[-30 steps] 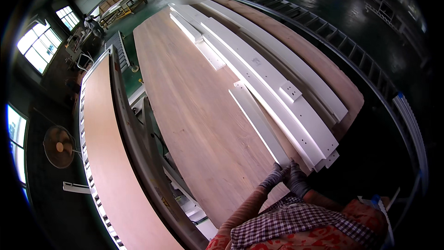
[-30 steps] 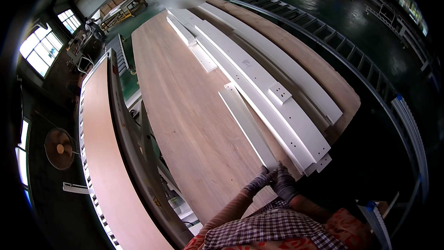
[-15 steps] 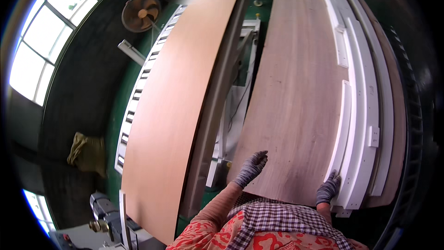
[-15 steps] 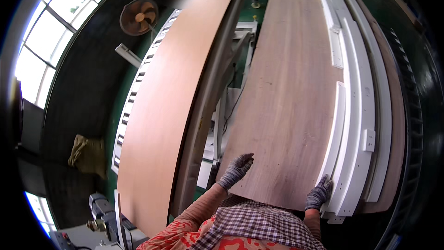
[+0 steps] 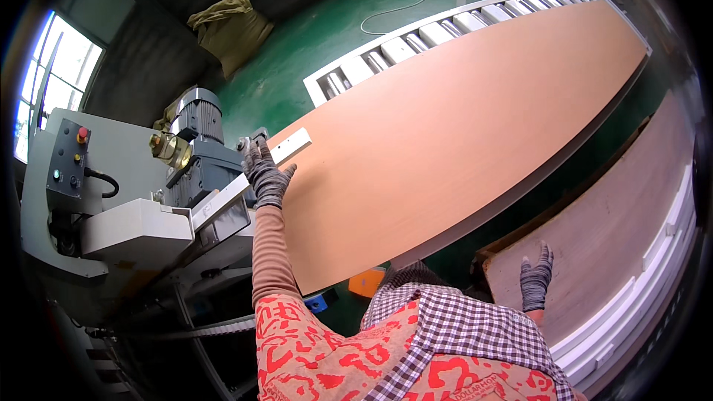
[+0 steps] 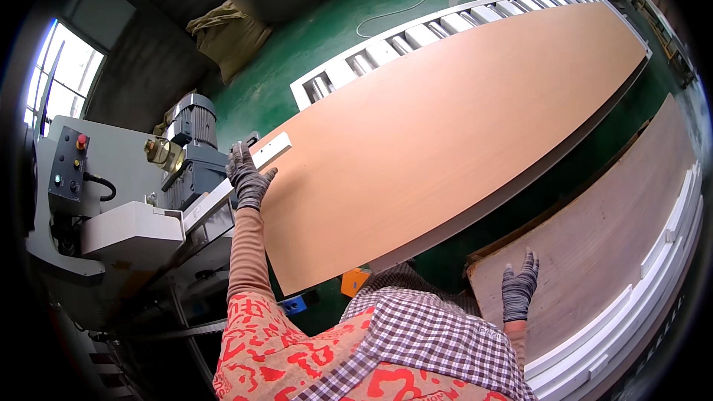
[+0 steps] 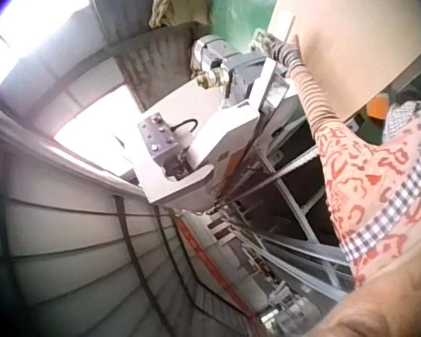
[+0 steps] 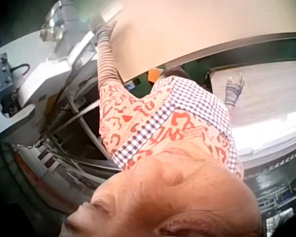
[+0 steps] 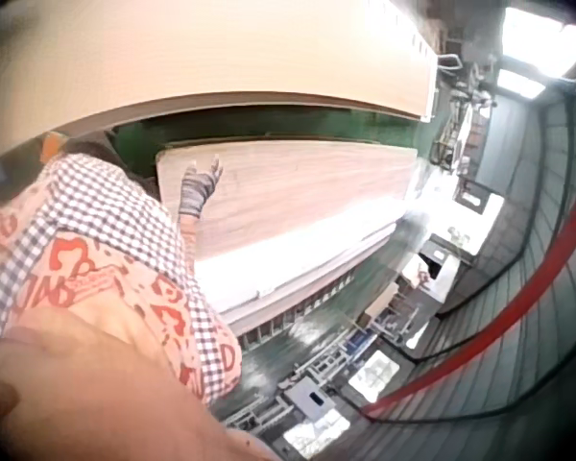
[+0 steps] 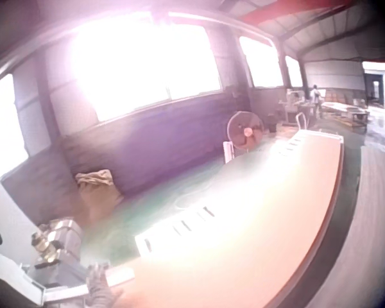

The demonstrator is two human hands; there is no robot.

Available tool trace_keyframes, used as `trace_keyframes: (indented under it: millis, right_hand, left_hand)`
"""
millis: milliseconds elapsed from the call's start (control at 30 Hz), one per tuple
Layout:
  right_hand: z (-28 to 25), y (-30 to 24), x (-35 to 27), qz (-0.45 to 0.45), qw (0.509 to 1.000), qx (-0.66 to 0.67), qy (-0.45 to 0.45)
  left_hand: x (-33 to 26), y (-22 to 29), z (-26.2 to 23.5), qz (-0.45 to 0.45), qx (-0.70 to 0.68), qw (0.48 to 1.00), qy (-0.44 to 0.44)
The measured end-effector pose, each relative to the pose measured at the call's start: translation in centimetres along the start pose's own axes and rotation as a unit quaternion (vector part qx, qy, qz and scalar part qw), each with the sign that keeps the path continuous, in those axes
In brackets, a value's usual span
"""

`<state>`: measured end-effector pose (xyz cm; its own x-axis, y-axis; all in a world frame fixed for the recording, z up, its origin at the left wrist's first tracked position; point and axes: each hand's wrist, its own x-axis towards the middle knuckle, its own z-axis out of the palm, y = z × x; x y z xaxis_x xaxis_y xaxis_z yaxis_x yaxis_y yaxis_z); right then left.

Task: The person repeatedly picks up white wooden planks from a stack on a workbench and feeds them one by one into a processing machine. The person wears gloves and handles the planks with both hands, placing them into the machine's input slot and then retrieving them to return to the stack. The task is performed in a repetitive loop throughout the clip.

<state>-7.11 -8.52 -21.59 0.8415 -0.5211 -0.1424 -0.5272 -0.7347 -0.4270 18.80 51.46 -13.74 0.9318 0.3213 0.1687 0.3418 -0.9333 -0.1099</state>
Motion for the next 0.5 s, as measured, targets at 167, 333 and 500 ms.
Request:
trace_keyframes:
  millis: [167, 333, 500]
  right_hand:
    - [0.3, -8.4, 0.2, -0.117, 0.991, 0.058, -0.041]
    - [-3.2, -15.4, -0.3, -0.207, 0.943, 0.256, -0.057]
    - [-8.8, -15.8, 1.6, -0.289, 0.926, 0.240, 0.035]
  left_hand:
    - [5.7, -5.2, 3.3, 0.061, 0.006, 0.976, -0.209]
    - [0.6, 12.2, -4.9, 0.376, -0.121, 0.829, -0.396]
    - [-2.2, 26.4, -11.1, 0.374, -0.282, 0.510, -0.721]
